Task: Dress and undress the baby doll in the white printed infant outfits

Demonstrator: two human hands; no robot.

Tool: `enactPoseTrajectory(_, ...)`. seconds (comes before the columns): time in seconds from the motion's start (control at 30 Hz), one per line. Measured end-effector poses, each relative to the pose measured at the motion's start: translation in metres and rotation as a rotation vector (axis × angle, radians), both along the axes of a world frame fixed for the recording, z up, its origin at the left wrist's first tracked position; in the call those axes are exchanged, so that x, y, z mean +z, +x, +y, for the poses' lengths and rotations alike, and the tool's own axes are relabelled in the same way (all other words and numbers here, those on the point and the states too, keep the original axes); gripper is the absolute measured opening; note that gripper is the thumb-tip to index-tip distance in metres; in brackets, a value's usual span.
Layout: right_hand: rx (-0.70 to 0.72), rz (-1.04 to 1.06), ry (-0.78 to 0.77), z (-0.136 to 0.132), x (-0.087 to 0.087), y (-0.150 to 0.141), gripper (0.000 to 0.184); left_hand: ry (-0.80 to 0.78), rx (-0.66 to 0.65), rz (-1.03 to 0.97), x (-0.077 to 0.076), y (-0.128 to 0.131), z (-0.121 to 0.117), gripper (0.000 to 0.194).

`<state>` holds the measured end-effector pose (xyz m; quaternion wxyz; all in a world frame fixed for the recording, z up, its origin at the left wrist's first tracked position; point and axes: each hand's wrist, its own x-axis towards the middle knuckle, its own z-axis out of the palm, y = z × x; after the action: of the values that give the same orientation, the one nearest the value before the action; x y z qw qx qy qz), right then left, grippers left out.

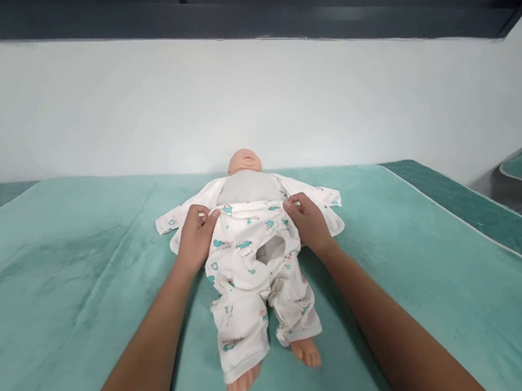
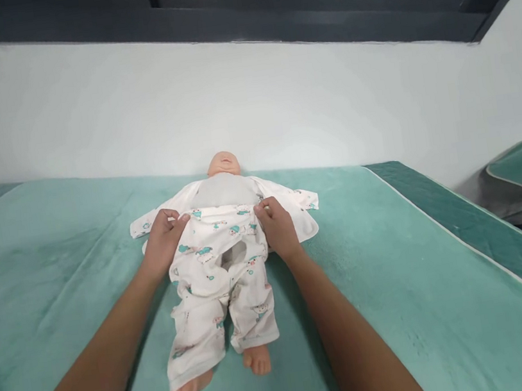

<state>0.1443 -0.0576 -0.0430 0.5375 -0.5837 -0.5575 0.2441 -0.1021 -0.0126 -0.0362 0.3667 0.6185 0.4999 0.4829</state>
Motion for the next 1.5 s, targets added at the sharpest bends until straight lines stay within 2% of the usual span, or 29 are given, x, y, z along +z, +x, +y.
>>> enactPoseTrajectory(0.13,0.112,0.185,-0.04,0.009,-0.004,0.004,0.029,-0.114,-0.127,-0.132,-0.003,0.007,0.01,0.033)
enactPoseTrajectory(0.23,0.255,0.229,-0.079,0.005,-0.007,0.012,0.029,-0.121,-0.16,-0.083,-0.003,0.002,0.007,0.036)
enactPoseTrajectory(0.3,0.3,0.169,-0.028,0.004,-0.007,0.017,0.026,-0.084,-0.159,-0.035,0.0,-0.002,0.003,0.036)
enactPoseTrajectory(0.4,0.265,0.049,0.155,0.005,-0.006,0.016,0.02,-0.047,-0.18,-0.004,0.009,-0.004,-0.002,0.034)
enactPoseTrajectory(0.5,0.187,0.002,0.235,0.008,-0.004,0.008,0.015,-0.105,-0.179,0.076,0.016,-0.002,-0.001,0.034)
enactPoseTrajectory(0.6,0.076,-0.068,0.207,0.017,-0.002,0.001,0.014,-0.098,-0.116,0.08,0.015,0.004,0.006,0.039)
enactPoseTrajectory(0.73,-0.033,-0.175,0.122,0.044,0.004,0.001,0.014,-0.095,0.031,-0.14,0.008,0.017,0.02,0.037)
enactPoseTrajectory(0.9,0.027,0.023,-0.005,0.066,0.008,0.002,0.018,-0.299,0.07,-0.255,0.004,0.023,0.035,0.033)
enactPoseTrajectory(0.97,0.086,0.131,0.0,0.064,0.008,0.0,0.019,-0.248,0.077,-0.19,0.001,0.022,0.039,0.031)
enactPoseTrajectory(1.03,0.122,0.18,0.038,0.059,0.007,-0.001,0.019,-0.09,0.128,-0.092,-0.001,0.021,0.041,0.025)
enactPoseTrajectory(1.1,0.138,0.155,0.109,0.056,0.007,-0.001,0.017,0.097,0.16,-0.014,0.0,0.021,0.04,0.017)
enactPoseTrajectory(1.17,0.166,0.083,0.193,0.056,0.007,0.0,0.013,0.208,0.101,0.038,0.005,0.021,0.037,0.018)
enactPoseTrajectory(1.27,0.253,-0.031,0.303,0.059,0.008,0.002,0.012,0.236,-0.034,0.156,0.017,0.024,0.03,0.027)
enactPoseTrajectory(1.33,0.31,-0.079,0.333,0.06,0.009,0.003,0.012,0.24,-0.07,0.232,0.024,0.027,0.025,0.027)
enactPoseTrajectory(1.4,0.346,-0.115,0.324,0.059,0.011,0.002,0.014,0.258,-0.051,0.277,0.028,0.03,0.022,0.023)
enactPoseTrajectory(1.5,0.326,-0.213,0.281,0.058,0.018,-0.002,0.017,0.263,0.052,0.283,0.028,0.033,0.024,0.026)
